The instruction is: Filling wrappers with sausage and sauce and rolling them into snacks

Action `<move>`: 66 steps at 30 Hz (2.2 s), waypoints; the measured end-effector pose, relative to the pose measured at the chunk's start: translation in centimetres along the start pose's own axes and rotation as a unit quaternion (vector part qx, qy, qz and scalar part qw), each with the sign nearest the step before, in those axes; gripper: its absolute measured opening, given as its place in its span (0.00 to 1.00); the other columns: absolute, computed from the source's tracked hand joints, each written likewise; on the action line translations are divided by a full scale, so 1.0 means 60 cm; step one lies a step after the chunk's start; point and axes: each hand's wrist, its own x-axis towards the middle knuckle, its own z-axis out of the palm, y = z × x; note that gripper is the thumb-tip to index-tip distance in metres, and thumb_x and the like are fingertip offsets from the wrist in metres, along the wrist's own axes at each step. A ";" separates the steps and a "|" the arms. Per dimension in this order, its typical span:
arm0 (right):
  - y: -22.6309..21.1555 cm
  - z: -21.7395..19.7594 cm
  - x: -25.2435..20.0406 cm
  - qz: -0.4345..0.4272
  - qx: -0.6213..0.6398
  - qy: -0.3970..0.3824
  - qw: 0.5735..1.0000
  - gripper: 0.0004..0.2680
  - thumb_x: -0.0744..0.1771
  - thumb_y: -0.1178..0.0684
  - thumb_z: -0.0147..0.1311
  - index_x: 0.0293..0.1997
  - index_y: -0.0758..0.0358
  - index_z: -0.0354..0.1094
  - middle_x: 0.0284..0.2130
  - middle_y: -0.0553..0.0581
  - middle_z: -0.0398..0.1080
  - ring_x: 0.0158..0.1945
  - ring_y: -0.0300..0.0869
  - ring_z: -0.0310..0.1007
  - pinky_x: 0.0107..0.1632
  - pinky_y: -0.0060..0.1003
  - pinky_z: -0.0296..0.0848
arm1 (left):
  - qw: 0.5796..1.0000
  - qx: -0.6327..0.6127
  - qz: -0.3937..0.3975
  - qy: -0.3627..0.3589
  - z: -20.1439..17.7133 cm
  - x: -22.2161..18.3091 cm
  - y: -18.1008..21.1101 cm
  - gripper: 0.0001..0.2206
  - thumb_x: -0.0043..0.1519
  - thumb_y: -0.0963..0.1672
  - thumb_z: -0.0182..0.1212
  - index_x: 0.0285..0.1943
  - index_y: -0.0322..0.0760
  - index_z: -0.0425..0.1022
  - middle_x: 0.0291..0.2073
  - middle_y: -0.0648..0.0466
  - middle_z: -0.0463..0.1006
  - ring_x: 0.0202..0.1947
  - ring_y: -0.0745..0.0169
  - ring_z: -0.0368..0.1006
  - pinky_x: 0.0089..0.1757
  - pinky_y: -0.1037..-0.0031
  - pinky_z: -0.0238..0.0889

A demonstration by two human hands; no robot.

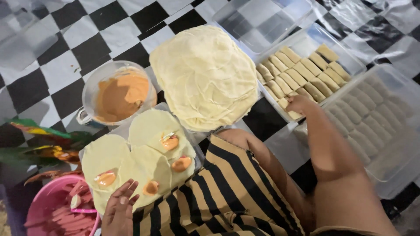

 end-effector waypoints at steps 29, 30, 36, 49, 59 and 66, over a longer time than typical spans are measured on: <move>-0.620 0.373 -0.545 -0.739 -0.293 0.104 0.598 0.12 0.61 0.38 0.60 0.36 0.50 0.66 0.35 0.46 0.65 0.49 0.45 0.64 0.53 0.42 0.61 | 0.706 0.592 0.383 0.061 -0.027 0.016 -0.120 0.11 0.54 0.52 0.69 0.37 0.53 0.73 0.45 0.62 0.68 0.55 0.53 0.62 0.56 0.56 0.54; -0.615 0.377 -0.538 -0.746 -0.263 0.124 0.599 0.09 0.61 0.40 0.60 0.34 0.49 0.68 0.33 0.47 0.66 0.47 0.46 0.65 0.52 0.43 0.61 | 0.723 0.576 0.375 0.063 -0.029 0.024 -0.131 0.11 0.52 0.53 0.70 0.36 0.55 0.74 0.45 0.64 0.68 0.56 0.53 0.62 0.56 0.55 0.54; -0.626 0.356 -0.542 -0.647 -0.172 0.041 0.742 0.02 0.64 0.47 0.59 0.34 0.45 0.73 0.32 0.40 0.74 0.43 0.39 0.73 0.47 0.35 0.66 | 0.782 0.544 0.296 0.066 -0.024 0.018 -0.077 0.08 0.57 0.52 0.68 0.37 0.55 0.75 0.46 0.64 0.68 0.59 0.53 0.60 0.59 0.55 0.49; -0.653 0.404 -0.504 -0.603 -0.236 0.091 0.756 0.05 0.67 0.50 0.53 0.43 0.46 0.74 0.33 0.47 0.75 0.44 0.43 0.76 0.48 0.37 0.69 | 0.748 0.622 0.217 0.088 -0.006 0.059 -0.073 0.07 0.60 0.51 0.63 0.34 0.52 0.77 0.42 0.63 0.64 0.57 0.56 0.58 0.57 0.60 0.48; -0.692 0.426 -0.576 -0.742 -0.278 0.082 0.604 0.09 0.63 0.52 0.54 0.47 0.50 0.73 0.48 0.45 0.71 0.60 0.45 0.61 0.57 0.44 0.58 | 0.768 0.602 0.195 0.099 -0.044 0.021 -0.045 0.06 0.61 0.52 0.61 0.40 0.57 0.77 0.43 0.64 0.64 0.58 0.55 0.58 0.58 0.58 0.48; -0.697 0.397 -0.559 -0.656 -0.228 0.056 0.718 0.12 0.66 0.53 0.47 0.52 0.49 0.73 0.46 0.46 0.74 0.62 0.46 0.65 0.56 0.46 0.58 | 0.675 0.670 0.290 0.102 -0.056 -0.005 -0.049 0.06 0.57 0.50 0.65 0.33 0.52 0.74 0.39 0.60 0.65 0.50 0.53 0.62 0.52 0.59 0.54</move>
